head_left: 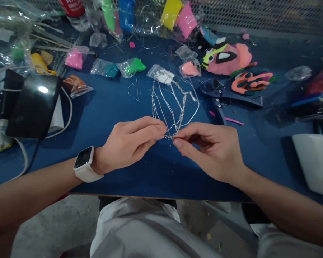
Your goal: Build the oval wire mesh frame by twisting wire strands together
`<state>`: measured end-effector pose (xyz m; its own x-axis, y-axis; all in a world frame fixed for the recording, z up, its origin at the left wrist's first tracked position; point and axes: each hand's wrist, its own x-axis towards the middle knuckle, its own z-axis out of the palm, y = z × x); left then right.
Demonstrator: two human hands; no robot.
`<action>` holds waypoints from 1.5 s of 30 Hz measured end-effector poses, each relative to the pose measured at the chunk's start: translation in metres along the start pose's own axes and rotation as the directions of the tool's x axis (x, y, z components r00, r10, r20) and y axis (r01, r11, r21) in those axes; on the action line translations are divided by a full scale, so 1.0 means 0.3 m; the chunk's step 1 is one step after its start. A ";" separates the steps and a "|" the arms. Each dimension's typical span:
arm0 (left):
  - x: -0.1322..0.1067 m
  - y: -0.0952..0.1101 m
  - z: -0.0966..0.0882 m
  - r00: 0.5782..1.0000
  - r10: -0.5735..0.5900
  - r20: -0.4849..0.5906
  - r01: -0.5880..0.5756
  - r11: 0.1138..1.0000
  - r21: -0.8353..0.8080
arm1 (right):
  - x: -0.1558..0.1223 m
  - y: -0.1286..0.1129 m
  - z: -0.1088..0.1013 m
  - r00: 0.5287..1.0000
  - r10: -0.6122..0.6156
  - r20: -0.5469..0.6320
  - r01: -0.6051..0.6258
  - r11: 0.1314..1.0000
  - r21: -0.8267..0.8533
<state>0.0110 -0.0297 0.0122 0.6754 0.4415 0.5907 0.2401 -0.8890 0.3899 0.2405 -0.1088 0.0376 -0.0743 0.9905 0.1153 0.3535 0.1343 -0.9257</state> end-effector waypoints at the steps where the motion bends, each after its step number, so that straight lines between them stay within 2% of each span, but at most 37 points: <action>1: 0.001 0.003 0.000 1.000 -0.011 0.005 0.012 1.000 -0.013 | -0.004 0.000 0.000 0.998 -0.057 -0.012 0.056 0.996 -0.063; 4: 0.005 0.011 -0.001 0.999 -0.041 0.021 0.043 0.996 -0.078 | -0.013 0.003 0.005 0.981 -0.192 -0.029 0.182 0.960 -0.211; 8: 0.011 0.025 -0.003 0.994 -0.095 0.056 0.104 0.980 -0.173 | -0.021 0.009 0.015 0.955 -0.294 -0.041 0.262 0.900 -0.349; 13: 0.020 0.040 -0.005 0.985 -0.149 0.087 0.166 0.957 -0.236 | -0.024 0.009 -0.007 0.940 -0.331 0.080 0.324 0.796 -0.512; 16: 0.026 0.047 -0.009 0.978 -0.177 0.113 0.201 0.944 -0.262 | -0.021 -0.001 -0.037 0.917 -0.351 0.188 0.395 0.739 -0.546; 19: 0.029 0.051 -0.010 0.971 -0.203 0.126 0.231 0.932 -0.278 | -0.013 -0.007 -0.049 0.898 -0.359 0.254 0.439 0.730 -0.523; 22: 0.027 0.053 -0.006 0.969 -0.209 0.135 0.240 0.929 -0.282 | -0.010 -0.003 -0.034 0.895 -0.396 0.205 0.441 0.722 -0.533; 24: 0.023 0.053 -0.001 0.976 -0.186 0.118 0.211 0.940 -0.267 | -0.012 -0.001 -0.017 0.909 -0.411 0.070 0.384 0.760 -0.524; 27: 0.018 0.048 0.007 0.983 -0.173 0.060 0.182 0.954 -0.236 | -0.018 0.000 -0.004 0.952 -0.300 -0.069 0.251 0.887 -0.386; 31: 0.018 0.045 0.008 0.981 -0.193 0.022 0.193 0.955 -0.226 | -0.020 0.013 -0.008 0.978 -0.196 -0.078 0.177 0.964 -0.197; 34: 0.020 0.046 0.004 0.979 -0.200 0.033 0.202 0.947 -0.251 | -0.017 0.027 -0.008 0.975 -0.217 -0.054 0.212 0.973 -0.087; 36: 0.020 0.046 0.001 0.974 -0.221 0.048 0.226 0.933 -0.280 | -0.013 0.031 -0.005 0.968 -0.248 -0.045 0.244 0.966 -0.081; 38: 0.020 0.045 0.000 0.967 -0.244 0.067 0.253 0.916 -0.310 | -0.008 0.029 -0.004 0.949 -0.313 -0.039 0.305 0.942 -0.137; 40: 0.019 0.044 0.000 0.962 -0.262 0.083 0.274 0.901 -0.335 | -0.006 0.027 -0.008 0.909 -0.417 -0.024 0.401 0.887 -0.230; 43: 0.019 0.044 0.000 0.957 -0.273 0.097 0.289 0.887 -0.360 | -0.007 0.028 -0.030 0.828 -0.558 0.057 0.532 0.749 -0.394; 45: 0.020 0.044 -0.001 0.955 -0.278 0.105 0.297 0.877 -0.377 | -0.011 0.028 -0.053 0.783 -0.603 0.152 0.592 0.646 -0.482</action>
<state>0.0180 -0.0387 0.0209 0.6511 0.6559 0.3818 0.1481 -0.6032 0.7837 0.2586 -0.1105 0.0352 -0.4134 0.6902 0.5939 0.6340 0.6863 -0.3563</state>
